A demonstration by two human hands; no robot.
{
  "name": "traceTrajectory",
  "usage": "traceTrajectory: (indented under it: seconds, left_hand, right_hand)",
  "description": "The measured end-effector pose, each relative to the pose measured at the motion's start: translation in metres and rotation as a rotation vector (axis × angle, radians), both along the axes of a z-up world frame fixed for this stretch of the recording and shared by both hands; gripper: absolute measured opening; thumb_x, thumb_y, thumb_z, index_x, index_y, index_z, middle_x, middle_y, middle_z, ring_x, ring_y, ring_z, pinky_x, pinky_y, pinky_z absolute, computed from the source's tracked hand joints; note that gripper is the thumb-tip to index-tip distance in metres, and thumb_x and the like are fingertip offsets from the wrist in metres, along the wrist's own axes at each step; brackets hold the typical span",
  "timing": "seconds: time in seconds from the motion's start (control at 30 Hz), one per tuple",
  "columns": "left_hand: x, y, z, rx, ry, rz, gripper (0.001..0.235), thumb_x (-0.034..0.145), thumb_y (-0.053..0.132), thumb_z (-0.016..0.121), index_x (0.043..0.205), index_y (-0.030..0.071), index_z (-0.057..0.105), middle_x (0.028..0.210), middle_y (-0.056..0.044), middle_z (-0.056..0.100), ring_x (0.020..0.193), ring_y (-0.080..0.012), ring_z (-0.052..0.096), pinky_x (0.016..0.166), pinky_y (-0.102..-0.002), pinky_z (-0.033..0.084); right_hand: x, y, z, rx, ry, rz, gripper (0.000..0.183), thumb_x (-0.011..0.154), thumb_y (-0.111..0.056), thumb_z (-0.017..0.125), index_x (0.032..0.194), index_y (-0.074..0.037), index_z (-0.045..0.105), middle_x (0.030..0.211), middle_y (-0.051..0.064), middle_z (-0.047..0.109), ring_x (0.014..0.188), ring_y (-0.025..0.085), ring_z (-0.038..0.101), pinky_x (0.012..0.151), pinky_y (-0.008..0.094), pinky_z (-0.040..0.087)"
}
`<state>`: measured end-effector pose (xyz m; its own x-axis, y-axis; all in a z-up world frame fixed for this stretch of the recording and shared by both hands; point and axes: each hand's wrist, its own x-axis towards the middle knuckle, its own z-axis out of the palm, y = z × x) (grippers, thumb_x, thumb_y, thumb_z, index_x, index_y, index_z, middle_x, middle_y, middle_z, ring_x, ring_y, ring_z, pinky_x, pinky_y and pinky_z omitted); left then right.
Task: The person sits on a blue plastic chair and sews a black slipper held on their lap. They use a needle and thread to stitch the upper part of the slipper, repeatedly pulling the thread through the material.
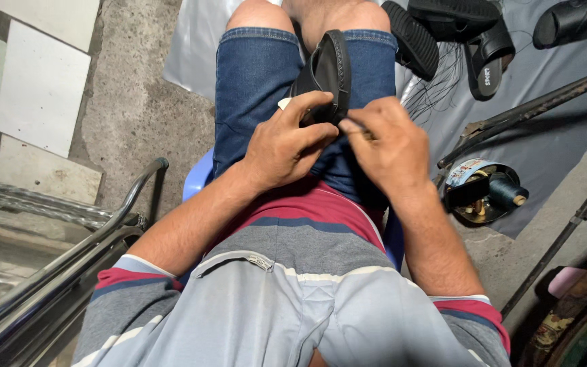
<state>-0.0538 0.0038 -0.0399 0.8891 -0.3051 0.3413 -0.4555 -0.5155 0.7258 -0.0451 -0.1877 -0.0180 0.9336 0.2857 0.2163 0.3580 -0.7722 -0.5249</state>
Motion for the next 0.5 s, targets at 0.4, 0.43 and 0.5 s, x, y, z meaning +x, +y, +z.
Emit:
traceTrajectory:
  seconds: [0.4,0.43,0.5]
  left_hand:
    - [-0.003,0.025,0.028,-0.065,0.112,-0.002,0.010,0.083,0.016,0.066,0.092,0.021,0.066,0.124,-0.002,0.051,0.096,-0.0315,0.063,0.071,-0.039,0.054]
    - [-0.005,0.029,0.034,-0.054,0.123,-0.019,0.010,0.082,0.015,0.066,0.092,0.020,0.065,0.124,-0.004,0.051,0.096,-0.0330,0.062,0.070,-0.040,0.054]
    - [-0.005,0.038,0.042,-0.017,0.191,-0.081,0.010,0.084,0.015,0.063,0.093,0.018,0.063,0.127,-0.007,0.047,0.092,-0.0270,0.062,0.064,-0.041,0.052]
  right_hand:
    - [-0.032,-0.302,-0.113,-0.058,0.610,-0.530,0.011,0.084,-0.020,0.058,0.082,-0.012,0.064,0.054,-0.001,0.048,0.043,0.014,0.051,0.036,0.027,0.038]
    - [-0.057,-0.376,-0.119,-0.509,0.426,-0.660,0.013,0.087,-0.022,0.057,0.081,-0.015,0.066,0.058,0.000,0.055,0.046,0.017,0.057,0.038,0.032,0.043]
    - [-0.060,-0.460,-0.155,-0.956,0.207,-0.760,0.016,0.089,-0.024,0.056,0.079,-0.019,0.068,0.062,0.001,0.062,0.050,0.021,0.063,0.041,0.036,0.048]
